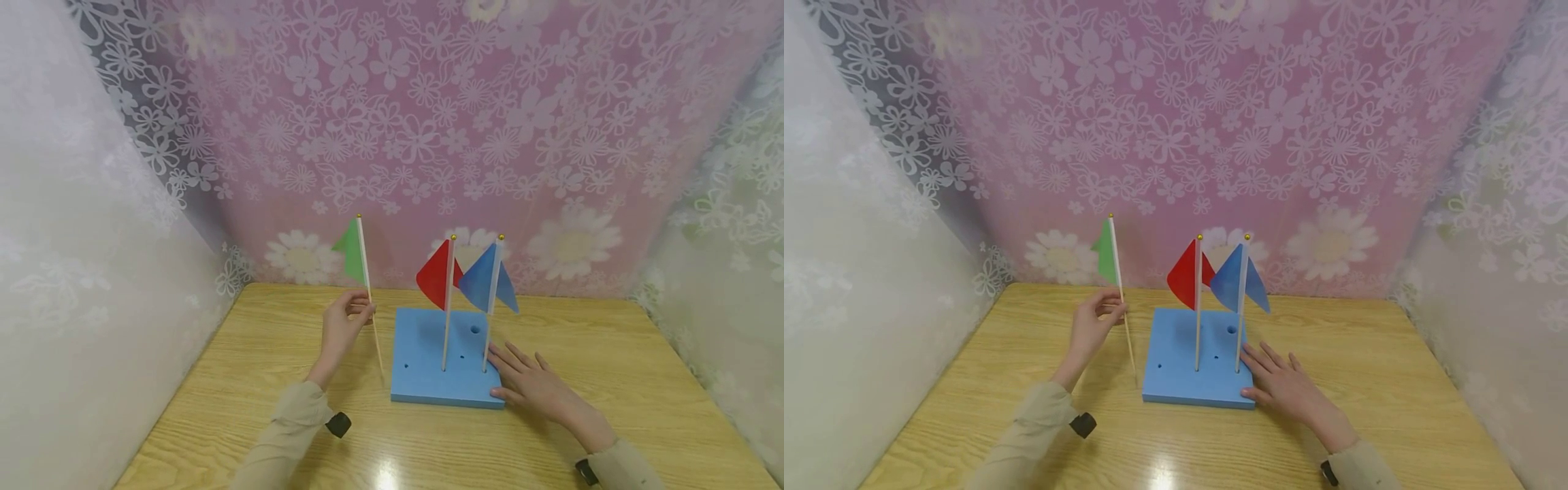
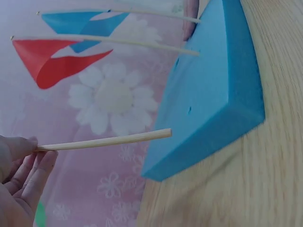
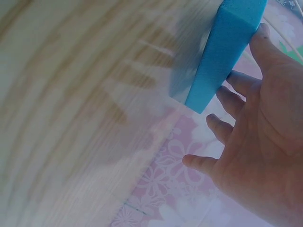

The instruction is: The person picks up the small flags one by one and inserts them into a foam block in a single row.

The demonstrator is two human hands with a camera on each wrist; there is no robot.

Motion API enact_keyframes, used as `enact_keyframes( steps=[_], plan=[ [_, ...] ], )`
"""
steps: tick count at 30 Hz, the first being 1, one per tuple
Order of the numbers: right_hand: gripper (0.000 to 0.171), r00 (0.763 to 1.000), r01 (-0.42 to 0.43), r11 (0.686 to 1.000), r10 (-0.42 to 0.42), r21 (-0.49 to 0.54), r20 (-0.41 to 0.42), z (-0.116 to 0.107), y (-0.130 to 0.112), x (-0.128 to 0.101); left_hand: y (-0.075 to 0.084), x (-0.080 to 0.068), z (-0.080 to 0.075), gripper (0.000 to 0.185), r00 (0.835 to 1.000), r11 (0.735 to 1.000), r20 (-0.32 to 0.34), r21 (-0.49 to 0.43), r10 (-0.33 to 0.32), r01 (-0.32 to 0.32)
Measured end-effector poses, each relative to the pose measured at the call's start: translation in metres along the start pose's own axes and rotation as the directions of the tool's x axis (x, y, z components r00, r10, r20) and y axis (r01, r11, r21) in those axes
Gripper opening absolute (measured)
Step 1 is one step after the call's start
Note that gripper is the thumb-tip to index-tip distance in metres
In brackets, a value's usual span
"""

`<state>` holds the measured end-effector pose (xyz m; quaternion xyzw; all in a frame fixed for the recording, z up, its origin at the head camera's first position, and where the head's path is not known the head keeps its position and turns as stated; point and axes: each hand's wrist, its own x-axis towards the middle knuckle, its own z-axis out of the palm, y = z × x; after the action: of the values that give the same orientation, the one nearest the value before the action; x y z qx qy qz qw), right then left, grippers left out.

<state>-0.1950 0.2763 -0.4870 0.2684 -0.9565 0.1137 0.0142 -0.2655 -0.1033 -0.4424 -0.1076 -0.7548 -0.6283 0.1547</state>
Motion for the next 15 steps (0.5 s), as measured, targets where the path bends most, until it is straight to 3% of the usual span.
enact_keyframes(
  steps=[9, 15],
  plan=[
    [0.07, 1.0, -0.001, 1.0, 0.001, 0.005, -0.003, 0.0, -0.001, -0.001, 0.011, 0.005, 0.031, 0.026, 0.995, 0.989, -0.005, -0.111, 0.097, -0.097],
    [0.071, 1.0, -0.008, 1.0, 0.008, 0.014, 0.005, -0.001, -0.002, -0.001, 0.024, -0.002, 0.039, 0.024, 0.99, 0.982, 0.049, -0.143, 0.132, -0.124]
  ],
)
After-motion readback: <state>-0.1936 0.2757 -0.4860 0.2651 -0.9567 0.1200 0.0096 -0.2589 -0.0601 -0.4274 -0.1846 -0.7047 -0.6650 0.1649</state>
